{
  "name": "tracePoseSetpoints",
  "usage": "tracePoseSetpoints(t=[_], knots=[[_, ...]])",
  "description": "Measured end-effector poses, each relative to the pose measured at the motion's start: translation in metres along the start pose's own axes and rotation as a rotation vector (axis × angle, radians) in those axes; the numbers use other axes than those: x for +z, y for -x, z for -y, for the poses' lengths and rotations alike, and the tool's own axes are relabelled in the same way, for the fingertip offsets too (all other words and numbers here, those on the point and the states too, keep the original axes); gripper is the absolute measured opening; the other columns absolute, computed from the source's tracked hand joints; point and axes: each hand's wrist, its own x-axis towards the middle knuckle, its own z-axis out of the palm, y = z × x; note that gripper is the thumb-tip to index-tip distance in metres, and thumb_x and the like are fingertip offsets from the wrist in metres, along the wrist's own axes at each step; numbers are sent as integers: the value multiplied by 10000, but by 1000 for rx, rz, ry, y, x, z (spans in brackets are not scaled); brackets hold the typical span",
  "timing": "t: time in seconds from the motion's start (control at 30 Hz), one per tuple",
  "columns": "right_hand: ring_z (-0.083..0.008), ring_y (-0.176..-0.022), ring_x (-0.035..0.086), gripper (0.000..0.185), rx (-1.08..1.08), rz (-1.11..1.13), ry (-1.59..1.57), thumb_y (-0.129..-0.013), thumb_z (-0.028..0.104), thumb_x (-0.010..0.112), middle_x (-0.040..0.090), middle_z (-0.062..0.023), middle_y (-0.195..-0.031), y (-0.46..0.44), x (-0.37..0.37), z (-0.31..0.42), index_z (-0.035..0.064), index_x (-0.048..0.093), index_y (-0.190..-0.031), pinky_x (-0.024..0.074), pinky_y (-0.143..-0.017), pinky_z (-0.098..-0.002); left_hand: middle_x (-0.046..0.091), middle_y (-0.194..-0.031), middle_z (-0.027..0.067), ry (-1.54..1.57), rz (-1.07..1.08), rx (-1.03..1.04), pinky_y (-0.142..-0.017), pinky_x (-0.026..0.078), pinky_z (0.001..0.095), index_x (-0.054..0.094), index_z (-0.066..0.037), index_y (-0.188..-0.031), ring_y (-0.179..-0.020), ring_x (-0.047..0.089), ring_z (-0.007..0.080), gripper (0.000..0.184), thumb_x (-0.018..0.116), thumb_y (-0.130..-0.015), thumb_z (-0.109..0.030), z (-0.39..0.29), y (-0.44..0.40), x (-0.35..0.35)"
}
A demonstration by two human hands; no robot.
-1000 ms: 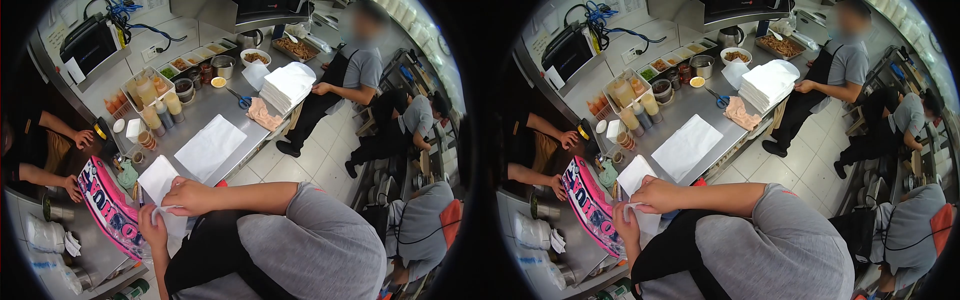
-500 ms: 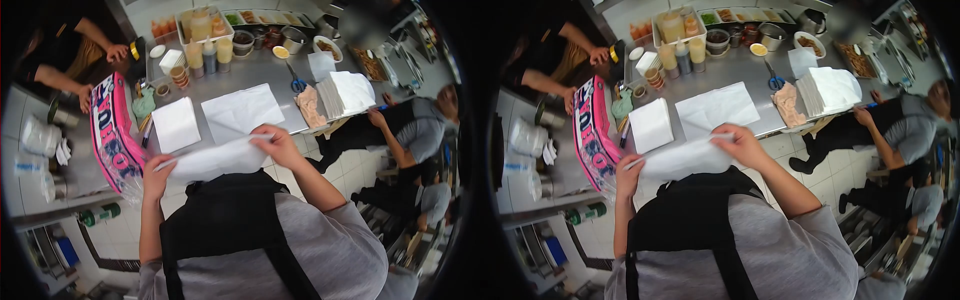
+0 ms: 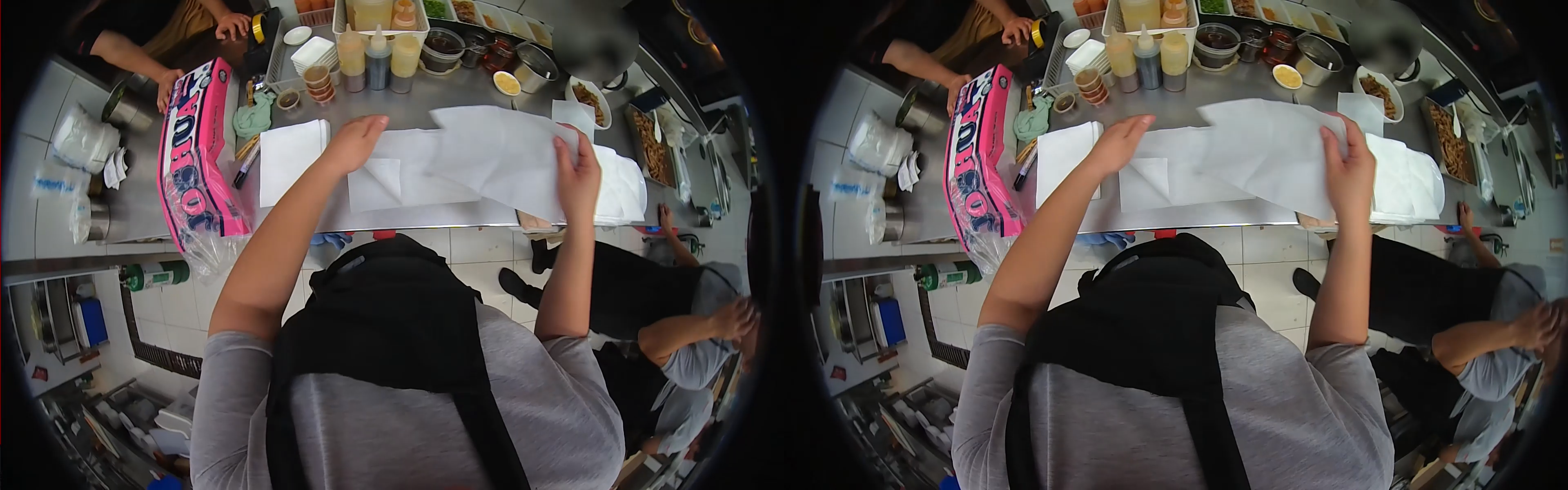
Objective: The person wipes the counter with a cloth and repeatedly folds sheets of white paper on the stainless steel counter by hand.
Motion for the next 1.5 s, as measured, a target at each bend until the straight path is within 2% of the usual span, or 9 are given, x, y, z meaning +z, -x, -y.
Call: tracePoseSetpoints(t=[0.13, 0.2, 0.33, 0.43, 0.6, 0.7, 0.9, 1.17, 1.5], knots=[[-146, -911, 657, 238, -27, 169, 134, -926, 56, 609, 703, -100, -1024, -6, -24, 25, 50, 643, -1162, 511, -801, -268, 642, -1192, 143, -158, 341, -276, -972, 434, 332, 628, -61, -1228, -1099, 594, 268, 519, 372, -1022, -463, -21, -6, -11], [-169, -870, 675, 246, -44, 261, 200, -906, 22, 604, 706, -107, -1021, -5, -23, 31, 54, 648, -1146, 517, -779, -274, 663, -1135, 127, -314, 695, -272, -984, 418, 371, 642, -110, -1228, -1098, 589, 280, 484, 456, -980, -483, -18, -3, -19], [-242, -851, 694, 294, -164, 399, 160, -847, -15, 608, 704, -126, -993, 10, 4, 46, 66, 648, -1126, 531, -745, -309, 630, -1187, 99, -655, 758, -15, -1022, 377, 437, 648, -142, -1213, -1157, 546, 295, 408, 610, -906, -407, -31, 25, -21], [-303, -850, 677, 358, -378, 585, 153, -776, -11, 639, 692, -137, -1004, 32, 29, 66, 104, 661, -1115, 539, -750, -352, 524, -1322, 55, -191, 241, 290, -1088, 304, 487, 652, -145, -1133, -1267, 458, 299, 410, 776, -762, -268, -49, 46, -10], [-222, -874, 684, 312, -379, 900, -163, -775, -47, 597, 710, -110, -1011, 38, 25, 98, 35, 671, -1066, 529, -767, -304, 573, -1259, 34, -29, 14, 606, -1120, 276, 483, 662, -134, -1053, -1242, 496, 277, 380, 812, -719, -236, -96, 56, -1], [-181, -866, 673, 206, -59, 618, -581, -887, 89, 596, 705, -76, -971, 22, 9, 80, 5, 673, -1058, 529, -762, -304, 692, -999, 9, 83, 225, 353, -1063, 368, 438, 695, -113, -1057, -1034, 634, 232, 287, 757, -795, -214, -63, 56, -16], [-89, -796, 624, 219, 406, 273, -491, -932, 151, 645, 695, -54, -937, 2, 88, -34, -27, 643, -1059, 498, -720, -241, 699, -1034, 130, 572, 133, -442, -787, 511, 269, 656, -4, -1109, -850, 666, 171, 321, 731, -820, -123, -23, 42, -33], [-389, -1072, 630, 415, 60, 219, 136, -861, 140, 684, 638, -263, -1155, 28, 146, -106, -40, 566, -1216, 504, -897, -401, 683, -870, 148, 9, -102, -390, -740, 535, 372, 467, -31, -1305, -805, 682, 280, 528, 663, -814, -25, 10, 52, -1], [-377, -1011, 652, 448, 101, 234, 283, -853, 211, 698, 662, -221, -1129, 24, 157, -100, 47, 560, -1246, 515, -851, -417, 681, -834, 202, -208, -145, -299, -734, 533, 460, 401, -61, -1276, -804, 671, 394, 528, 656, -816, -19, 13, 53, -1]])
